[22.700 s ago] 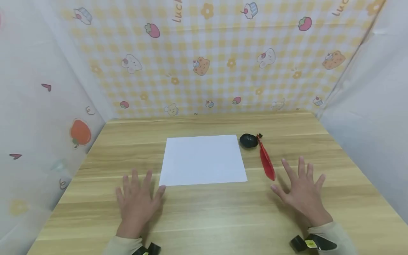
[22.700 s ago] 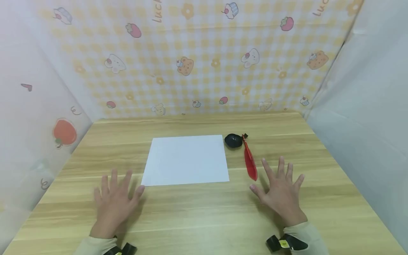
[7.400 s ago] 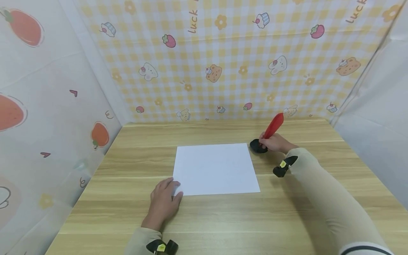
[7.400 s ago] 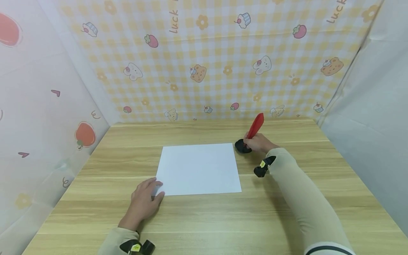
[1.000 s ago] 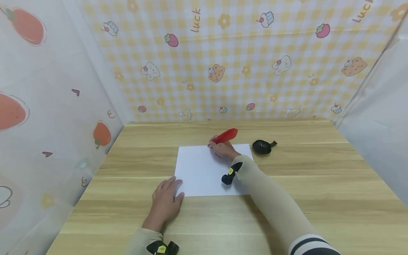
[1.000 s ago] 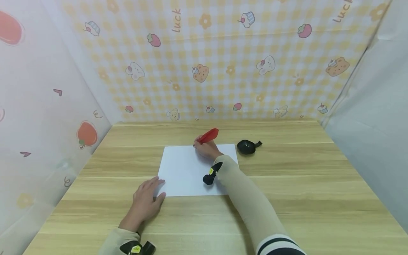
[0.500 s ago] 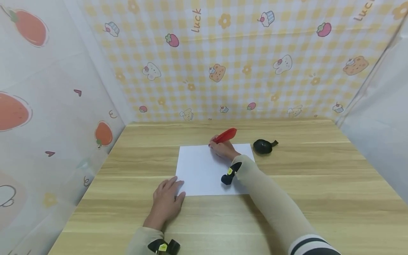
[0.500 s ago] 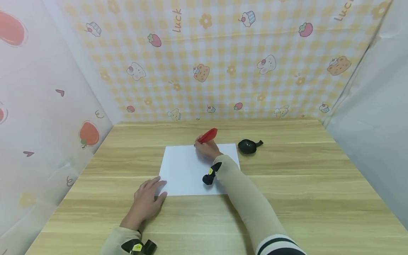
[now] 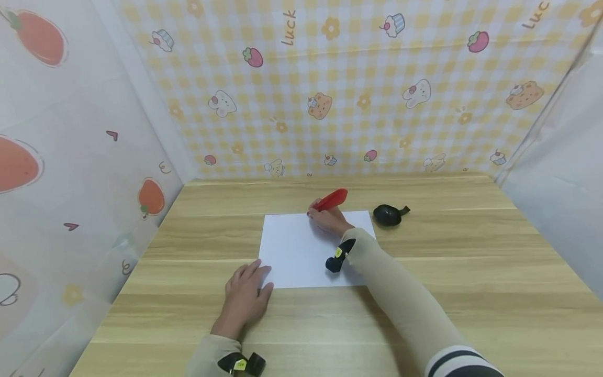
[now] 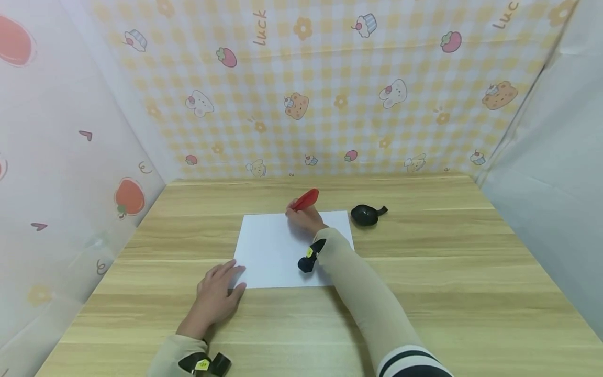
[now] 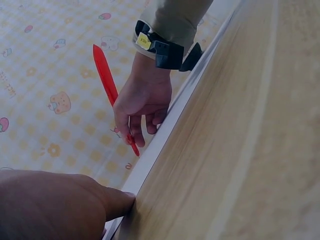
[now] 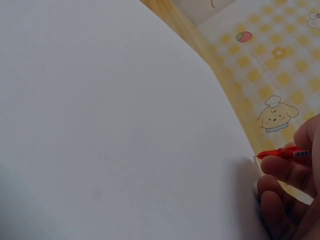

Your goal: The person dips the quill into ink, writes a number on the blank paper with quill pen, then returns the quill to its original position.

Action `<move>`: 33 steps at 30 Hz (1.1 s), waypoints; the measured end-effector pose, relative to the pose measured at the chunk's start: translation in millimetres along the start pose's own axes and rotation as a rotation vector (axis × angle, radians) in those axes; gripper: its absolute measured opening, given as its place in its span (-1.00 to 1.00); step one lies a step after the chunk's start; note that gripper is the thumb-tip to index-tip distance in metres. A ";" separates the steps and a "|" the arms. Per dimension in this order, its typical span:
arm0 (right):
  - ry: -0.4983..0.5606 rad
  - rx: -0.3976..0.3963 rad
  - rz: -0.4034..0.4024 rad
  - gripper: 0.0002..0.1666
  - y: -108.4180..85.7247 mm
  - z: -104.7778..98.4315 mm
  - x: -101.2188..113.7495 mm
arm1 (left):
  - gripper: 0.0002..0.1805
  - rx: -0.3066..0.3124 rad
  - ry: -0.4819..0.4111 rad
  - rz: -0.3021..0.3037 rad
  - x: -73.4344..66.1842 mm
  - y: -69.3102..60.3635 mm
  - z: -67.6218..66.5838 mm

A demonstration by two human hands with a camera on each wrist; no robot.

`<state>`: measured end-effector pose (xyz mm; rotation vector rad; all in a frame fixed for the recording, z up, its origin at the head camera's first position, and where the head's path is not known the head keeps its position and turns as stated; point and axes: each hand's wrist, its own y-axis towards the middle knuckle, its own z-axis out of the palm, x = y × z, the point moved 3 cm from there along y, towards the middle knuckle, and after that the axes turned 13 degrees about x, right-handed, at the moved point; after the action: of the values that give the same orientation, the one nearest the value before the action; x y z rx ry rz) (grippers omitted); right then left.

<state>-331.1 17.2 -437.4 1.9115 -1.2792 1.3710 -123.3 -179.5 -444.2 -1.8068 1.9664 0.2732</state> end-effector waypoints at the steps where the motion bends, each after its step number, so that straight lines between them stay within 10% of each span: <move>1: 0.006 0.002 0.002 -0.86 0.5 -0.1 -0.1 | -0.55 -0.002 0.000 0.002 -0.2 -0.3 0.0; 33: 0.075 0.035 0.052 -0.87 -0.4 -1.3 -0.8 | -0.58 -0.011 0.008 0.010 -1.8 -1.1 -0.2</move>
<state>-331.5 18.8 -437.6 1.8437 -1.2845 1.4861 -122.3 -178.1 -443.0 -1.8078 1.9837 0.2816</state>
